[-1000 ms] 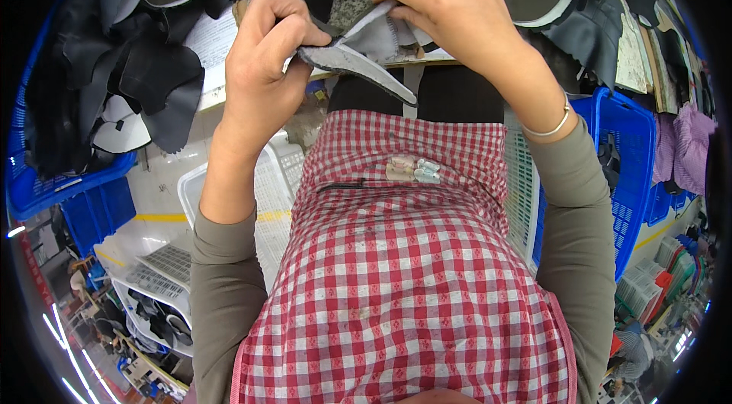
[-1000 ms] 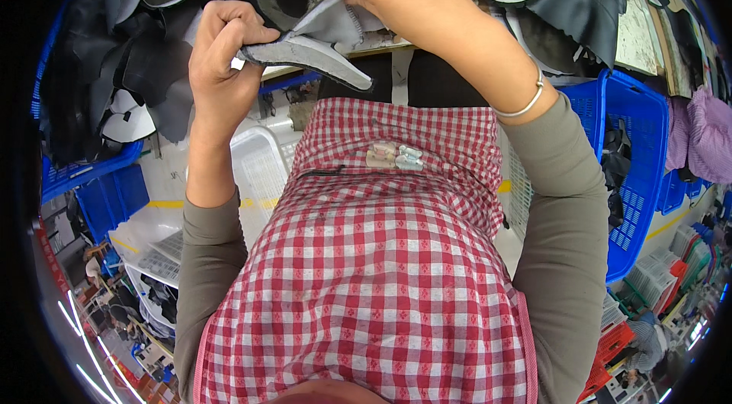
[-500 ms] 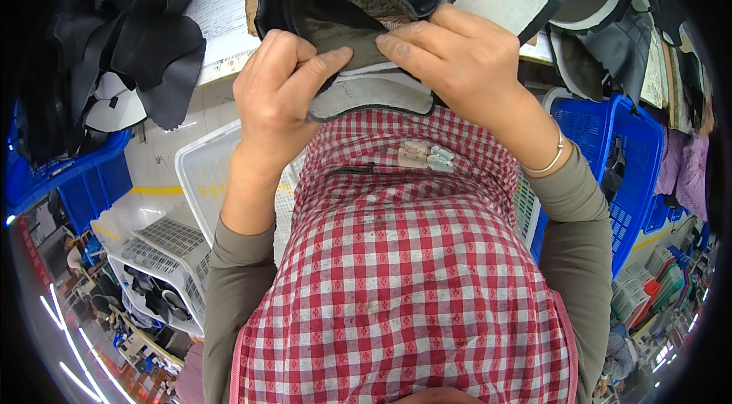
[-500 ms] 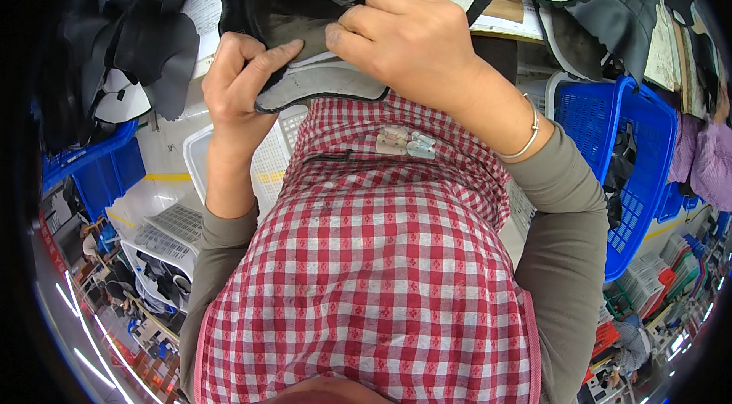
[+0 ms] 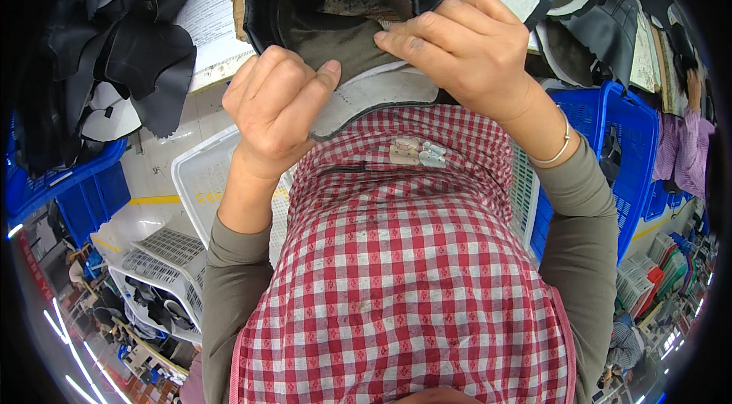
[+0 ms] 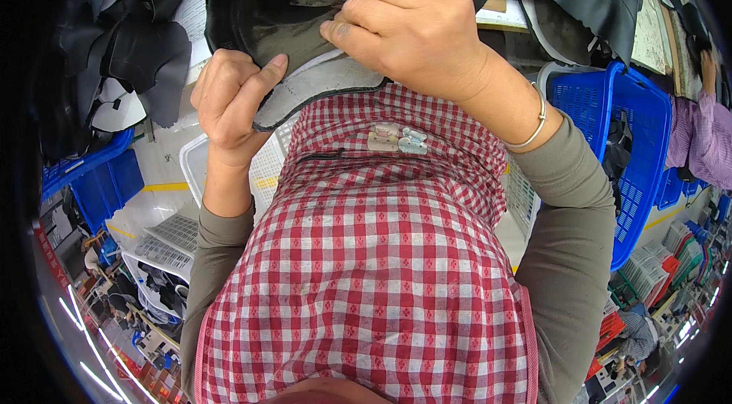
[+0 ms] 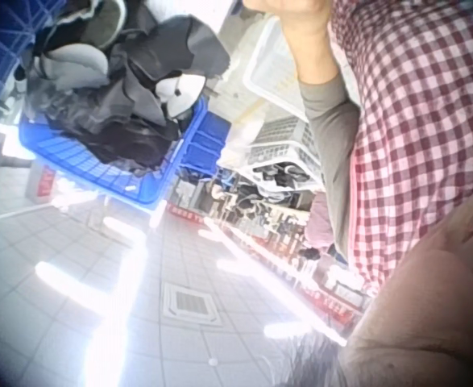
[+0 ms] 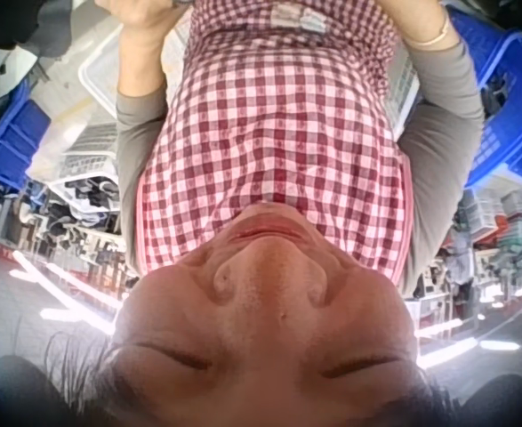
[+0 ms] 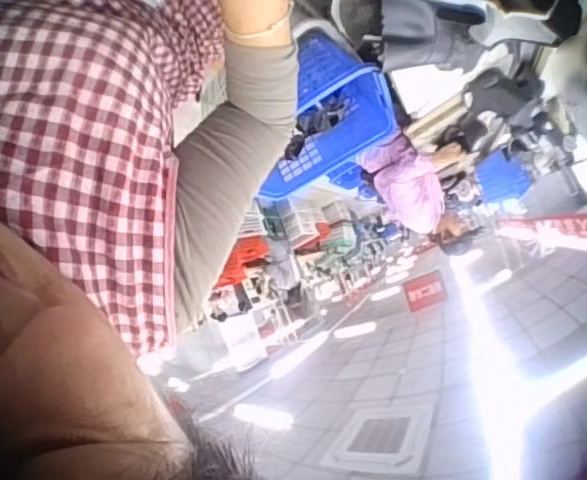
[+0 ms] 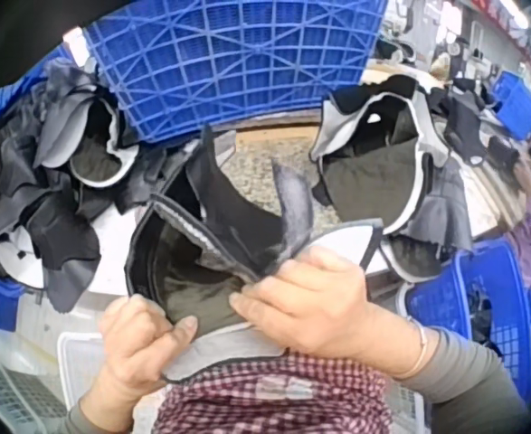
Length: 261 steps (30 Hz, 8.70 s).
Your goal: The person repeatedly picks up black shoe uppers and white insoles, aligns the insole to the upper, and presses the edges together by hand. They turn each assembled pair over to check the fit and set it aside on the table before moving to the next pair.
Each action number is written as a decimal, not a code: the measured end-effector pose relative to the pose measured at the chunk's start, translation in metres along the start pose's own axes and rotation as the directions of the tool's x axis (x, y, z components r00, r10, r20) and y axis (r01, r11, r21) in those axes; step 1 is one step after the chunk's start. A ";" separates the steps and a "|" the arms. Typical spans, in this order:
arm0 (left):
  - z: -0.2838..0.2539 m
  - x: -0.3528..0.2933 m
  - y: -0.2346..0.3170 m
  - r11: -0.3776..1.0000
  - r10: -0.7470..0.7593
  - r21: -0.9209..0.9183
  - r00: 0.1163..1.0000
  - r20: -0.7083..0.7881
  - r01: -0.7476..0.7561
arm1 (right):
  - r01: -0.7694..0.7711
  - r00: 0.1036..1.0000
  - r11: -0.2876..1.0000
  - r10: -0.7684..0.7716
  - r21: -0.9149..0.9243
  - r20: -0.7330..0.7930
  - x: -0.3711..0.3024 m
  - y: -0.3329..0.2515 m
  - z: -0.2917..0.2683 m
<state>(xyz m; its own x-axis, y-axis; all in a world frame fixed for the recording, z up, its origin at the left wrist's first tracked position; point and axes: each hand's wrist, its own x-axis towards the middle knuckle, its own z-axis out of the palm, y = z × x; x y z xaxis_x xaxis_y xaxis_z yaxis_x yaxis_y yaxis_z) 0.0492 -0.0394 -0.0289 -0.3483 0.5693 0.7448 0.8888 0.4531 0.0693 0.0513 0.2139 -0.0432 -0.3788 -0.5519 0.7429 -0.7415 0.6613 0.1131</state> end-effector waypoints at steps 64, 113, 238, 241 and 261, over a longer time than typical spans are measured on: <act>0.097 -0.007 0.014 -0.855 -0.480 -0.490 0.614 0.627 -0.168 | -0.075 0.241 -0.493 0.835 0.867 0.495 0.024 -0.025 0.036; 0.058 -0.033 0.036 0.612 -0.196 -0.404 0.625 0.756 0.680 | -0.013 0.848 0.998 -0.018 0.054 0.529 -0.066 -0.069 -0.022; 0.001 0.003 -0.002 0.163 -0.088 -0.436 0.453 0.887 0.885 | -0.836 0.458 -0.004 0.543 0.548 0.703 -0.063 -0.084 -0.043; -0.004 0.001 -0.005 0.167 -0.090 -0.478 0.497 0.863 0.862 | -0.841 0.451 0.012 0.567 0.541 0.689 -0.062 -0.085 -0.045; 0.043 0.039 -0.011 0.437 0.299 -0.516 0.422 0.856 0.737 | -0.917 0.372 0.119 0.597 0.381 0.711 -0.058 -0.083 -0.055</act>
<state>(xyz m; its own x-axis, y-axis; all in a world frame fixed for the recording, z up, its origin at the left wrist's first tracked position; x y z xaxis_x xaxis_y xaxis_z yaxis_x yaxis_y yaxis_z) 0.0132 0.0072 -0.0293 -0.1358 0.9629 -0.2333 0.2859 0.2636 0.9213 0.1657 0.2188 -0.0596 -0.9772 -0.1717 -0.1247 0.0485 0.3912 -0.9190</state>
